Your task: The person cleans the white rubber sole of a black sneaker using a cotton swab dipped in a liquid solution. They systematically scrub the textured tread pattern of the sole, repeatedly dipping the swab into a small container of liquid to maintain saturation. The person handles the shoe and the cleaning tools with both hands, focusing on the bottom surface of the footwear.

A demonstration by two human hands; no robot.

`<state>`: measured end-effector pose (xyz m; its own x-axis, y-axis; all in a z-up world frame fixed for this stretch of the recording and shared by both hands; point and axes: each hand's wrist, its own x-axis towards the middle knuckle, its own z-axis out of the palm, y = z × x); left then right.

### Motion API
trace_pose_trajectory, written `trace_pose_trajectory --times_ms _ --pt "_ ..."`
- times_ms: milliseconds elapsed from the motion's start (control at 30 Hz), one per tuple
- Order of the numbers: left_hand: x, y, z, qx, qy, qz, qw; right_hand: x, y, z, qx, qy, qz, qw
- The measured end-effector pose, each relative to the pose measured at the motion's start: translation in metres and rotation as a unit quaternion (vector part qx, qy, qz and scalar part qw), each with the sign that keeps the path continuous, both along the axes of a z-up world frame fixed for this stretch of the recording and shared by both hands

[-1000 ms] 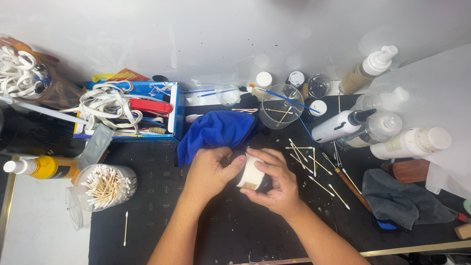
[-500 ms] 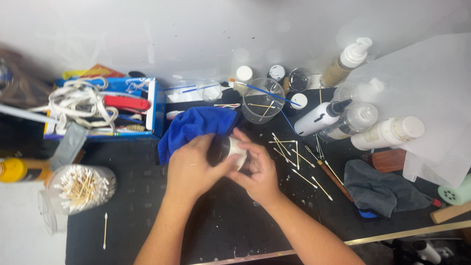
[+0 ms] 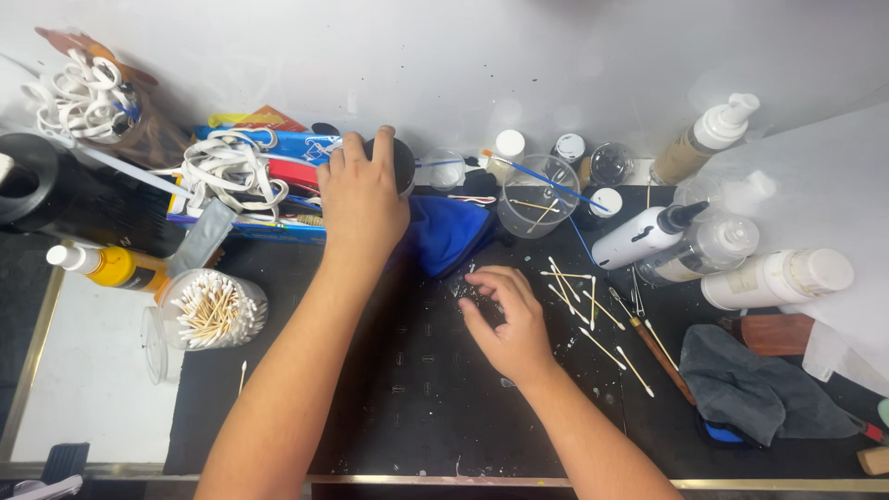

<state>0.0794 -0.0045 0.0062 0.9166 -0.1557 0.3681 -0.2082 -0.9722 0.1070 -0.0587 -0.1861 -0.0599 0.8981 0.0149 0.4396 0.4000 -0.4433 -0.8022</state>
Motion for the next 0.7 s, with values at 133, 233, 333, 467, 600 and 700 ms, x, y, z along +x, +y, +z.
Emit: trace_pose_trajectory --times_ms 133,233,333,467,600,700 --pt "0.02 -0.01 -0.023 0.083 0.029 0.037 0.995 -0.001 -0.008 -0.005 0.022 -0.005 -0.037 0.999" --pt "0.027 -0.017 -0.035 0.134 0.075 0.048 0.987 -0.001 -0.014 -0.007 0.041 -0.007 -0.053 0.998" --pt "0.028 -0.02 -0.043 0.19 0.043 0.059 0.979 -0.001 -0.016 -0.005 0.052 -0.006 -0.063 0.997" --pt "0.018 -0.022 -0.055 0.156 0.046 0.039 0.986 0.0 -0.016 -0.003 0.04 -0.022 -0.061 0.997" --pt "0.018 -0.022 -0.059 0.097 0.033 0.001 0.995 -0.007 -0.028 0.015 0.08 -0.081 -0.022 0.993" --pt "0.015 -0.015 -0.073 0.143 -0.058 -0.021 0.988 -0.02 -0.05 0.028 0.026 -0.073 -0.075 0.994"
